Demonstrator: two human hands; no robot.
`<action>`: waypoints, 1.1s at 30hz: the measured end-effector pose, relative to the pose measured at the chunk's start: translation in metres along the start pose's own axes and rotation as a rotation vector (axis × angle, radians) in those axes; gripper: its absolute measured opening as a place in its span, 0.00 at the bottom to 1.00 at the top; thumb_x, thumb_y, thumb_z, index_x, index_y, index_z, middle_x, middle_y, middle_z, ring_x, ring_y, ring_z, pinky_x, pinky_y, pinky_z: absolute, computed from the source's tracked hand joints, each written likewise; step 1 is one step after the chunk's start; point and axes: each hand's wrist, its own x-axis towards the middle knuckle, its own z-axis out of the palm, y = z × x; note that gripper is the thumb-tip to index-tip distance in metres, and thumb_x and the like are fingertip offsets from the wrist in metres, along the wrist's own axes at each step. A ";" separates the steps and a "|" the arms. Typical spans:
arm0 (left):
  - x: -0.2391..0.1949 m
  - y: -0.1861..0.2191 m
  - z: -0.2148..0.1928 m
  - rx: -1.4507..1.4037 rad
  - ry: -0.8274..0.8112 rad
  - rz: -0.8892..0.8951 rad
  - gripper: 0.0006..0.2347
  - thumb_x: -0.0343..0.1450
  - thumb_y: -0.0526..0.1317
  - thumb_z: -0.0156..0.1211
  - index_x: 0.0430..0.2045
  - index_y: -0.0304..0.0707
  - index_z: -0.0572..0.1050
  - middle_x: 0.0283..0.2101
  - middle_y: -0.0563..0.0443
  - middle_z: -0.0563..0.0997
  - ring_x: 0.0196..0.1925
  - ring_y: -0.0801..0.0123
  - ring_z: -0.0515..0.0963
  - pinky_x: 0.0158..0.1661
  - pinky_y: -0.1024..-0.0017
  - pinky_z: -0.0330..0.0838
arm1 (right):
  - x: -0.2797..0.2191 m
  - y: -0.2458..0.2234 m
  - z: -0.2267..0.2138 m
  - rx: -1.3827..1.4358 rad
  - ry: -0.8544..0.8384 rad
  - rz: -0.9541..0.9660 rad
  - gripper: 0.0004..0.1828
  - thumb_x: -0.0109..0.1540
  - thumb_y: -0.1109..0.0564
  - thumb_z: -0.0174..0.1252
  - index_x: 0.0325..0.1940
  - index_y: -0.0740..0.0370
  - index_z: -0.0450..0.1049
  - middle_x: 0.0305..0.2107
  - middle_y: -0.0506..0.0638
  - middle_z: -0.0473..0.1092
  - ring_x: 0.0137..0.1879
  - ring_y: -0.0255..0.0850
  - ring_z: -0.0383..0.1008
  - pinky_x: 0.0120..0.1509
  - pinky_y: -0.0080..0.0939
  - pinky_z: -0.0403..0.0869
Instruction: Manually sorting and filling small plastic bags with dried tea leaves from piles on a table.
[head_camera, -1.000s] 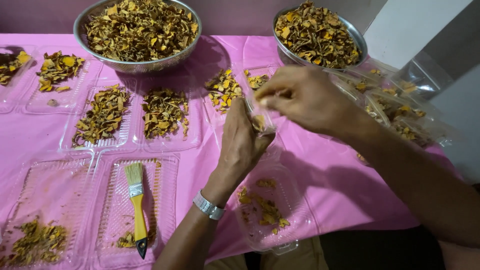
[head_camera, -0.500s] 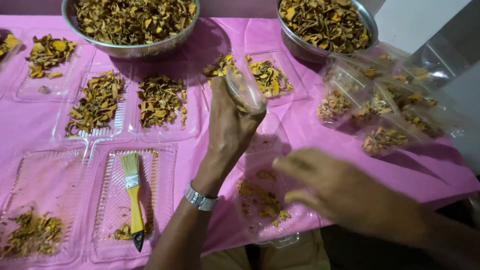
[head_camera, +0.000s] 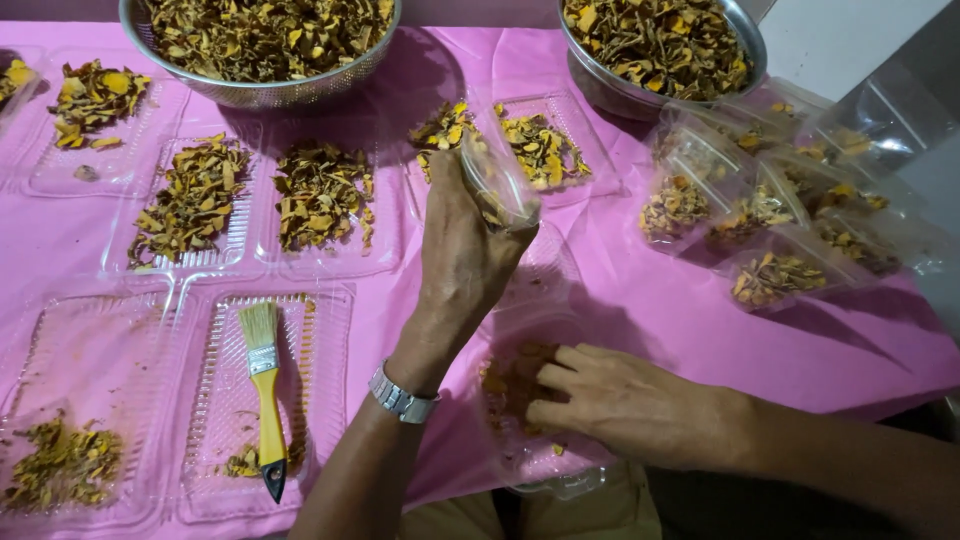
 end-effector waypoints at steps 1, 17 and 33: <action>0.000 -0.001 0.001 -0.001 0.000 -0.001 0.15 0.68 0.42 0.58 0.39 0.38 0.60 0.37 0.49 0.64 0.36 0.67 0.65 0.30 0.65 0.65 | -0.001 0.001 -0.001 0.001 -0.001 0.000 0.09 0.66 0.59 0.49 0.48 0.54 0.73 0.38 0.50 0.69 0.41 0.48 0.65 0.44 0.52 0.67; -0.001 -0.001 0.001 0.010 -0.038 -0.008 0.15 0.69 0.42 0.57 0.43 0.37 0.60 0.39 0.48 0.63 0.37 0.67 0.64 0.29 0.69 0.68 | 0.001 0.008 0.012 0.222 0.254 -0.044 0.03 0.65 0.62 0.57 0.38 0.65 0.74 0.32 0.53 0.70 0.36 0.44 0.69 0.39 0.45 0.72; -0.006 -0.007 0.011 0.156 -0.018 0.128 0.10 0.64 0.35 0.57 0.33 0.37 0.62 0.30 0.48 0.63 0.28 0.61 0.61 0.28 0.60 0.56 | 0.021 0.034 -0.150 0.827 0.831 0.502 0.12 0.61 0.64 0.64 0.48 0.68 0.79 0.35 0.55 0.78 0.36 0.39 0.79 0.42 0.32 0.83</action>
